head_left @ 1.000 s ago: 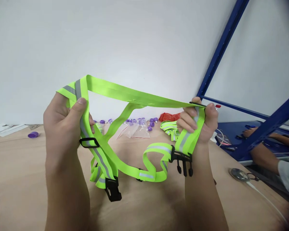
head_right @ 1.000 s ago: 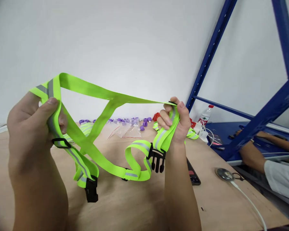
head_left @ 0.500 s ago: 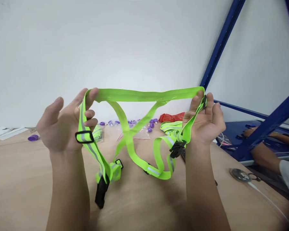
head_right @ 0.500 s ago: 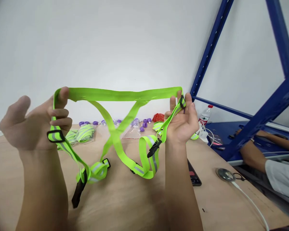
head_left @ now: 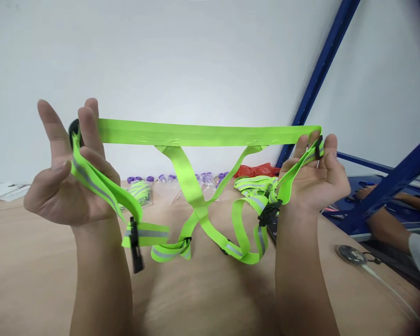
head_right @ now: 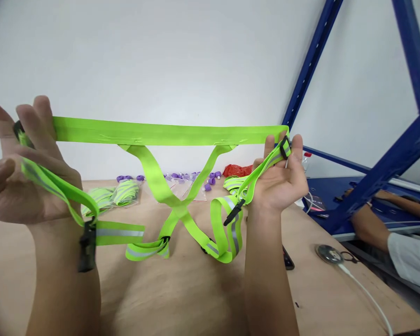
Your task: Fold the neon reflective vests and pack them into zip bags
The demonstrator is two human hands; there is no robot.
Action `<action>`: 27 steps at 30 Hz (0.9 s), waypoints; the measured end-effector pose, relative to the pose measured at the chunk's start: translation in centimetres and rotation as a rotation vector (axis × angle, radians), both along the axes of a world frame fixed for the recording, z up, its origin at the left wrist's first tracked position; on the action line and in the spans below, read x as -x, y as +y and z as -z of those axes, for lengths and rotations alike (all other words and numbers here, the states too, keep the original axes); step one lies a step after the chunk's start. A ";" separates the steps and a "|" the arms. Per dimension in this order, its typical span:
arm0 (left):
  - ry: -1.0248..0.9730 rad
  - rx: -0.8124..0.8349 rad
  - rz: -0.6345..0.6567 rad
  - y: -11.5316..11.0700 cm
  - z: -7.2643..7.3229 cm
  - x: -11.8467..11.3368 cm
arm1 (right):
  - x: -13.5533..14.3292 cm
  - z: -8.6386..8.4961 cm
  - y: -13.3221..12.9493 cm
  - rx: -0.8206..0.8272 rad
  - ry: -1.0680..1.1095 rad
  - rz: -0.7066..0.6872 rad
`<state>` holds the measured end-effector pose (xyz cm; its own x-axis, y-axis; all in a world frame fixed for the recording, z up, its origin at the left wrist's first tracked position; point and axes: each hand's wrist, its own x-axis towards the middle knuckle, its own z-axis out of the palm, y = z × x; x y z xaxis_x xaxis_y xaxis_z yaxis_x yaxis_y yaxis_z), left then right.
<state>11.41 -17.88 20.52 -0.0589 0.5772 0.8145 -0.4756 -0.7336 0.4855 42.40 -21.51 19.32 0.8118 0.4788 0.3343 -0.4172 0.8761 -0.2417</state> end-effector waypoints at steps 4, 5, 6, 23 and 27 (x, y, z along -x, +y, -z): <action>-0.017 0.014 0.017 0.9 0.3 0.6 | -0.5 0.1 0.2 -0.004 -0.020 0.052; -0.048 0.040 0.000 1.3 0.4 0.7 | -0.6 0.1 0.3 -0.005 -0.029 0.060; -0.080 0.070 -0.037 1.6 0.5 0.8 | -0.7 0.1 0.3 -0.006 -0.037 0.066; 0.501 0.331 0.156 0.6 1.0 -0.5 | 0.7 0.9 0.6 0.106 -0.461 0.125; 0.620 0.317 0.296 -0.1 0.9 -1.2 | 1.1 1.5 0.7 0.101 -0.645 0.022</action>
<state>12.62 -18.02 19.63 0.5497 0.7099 0.4403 -0.2019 -0.3985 0.8947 41.27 -20.86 17.78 0.4727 0.5190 0.7122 -0.1435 0.8427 -0.5189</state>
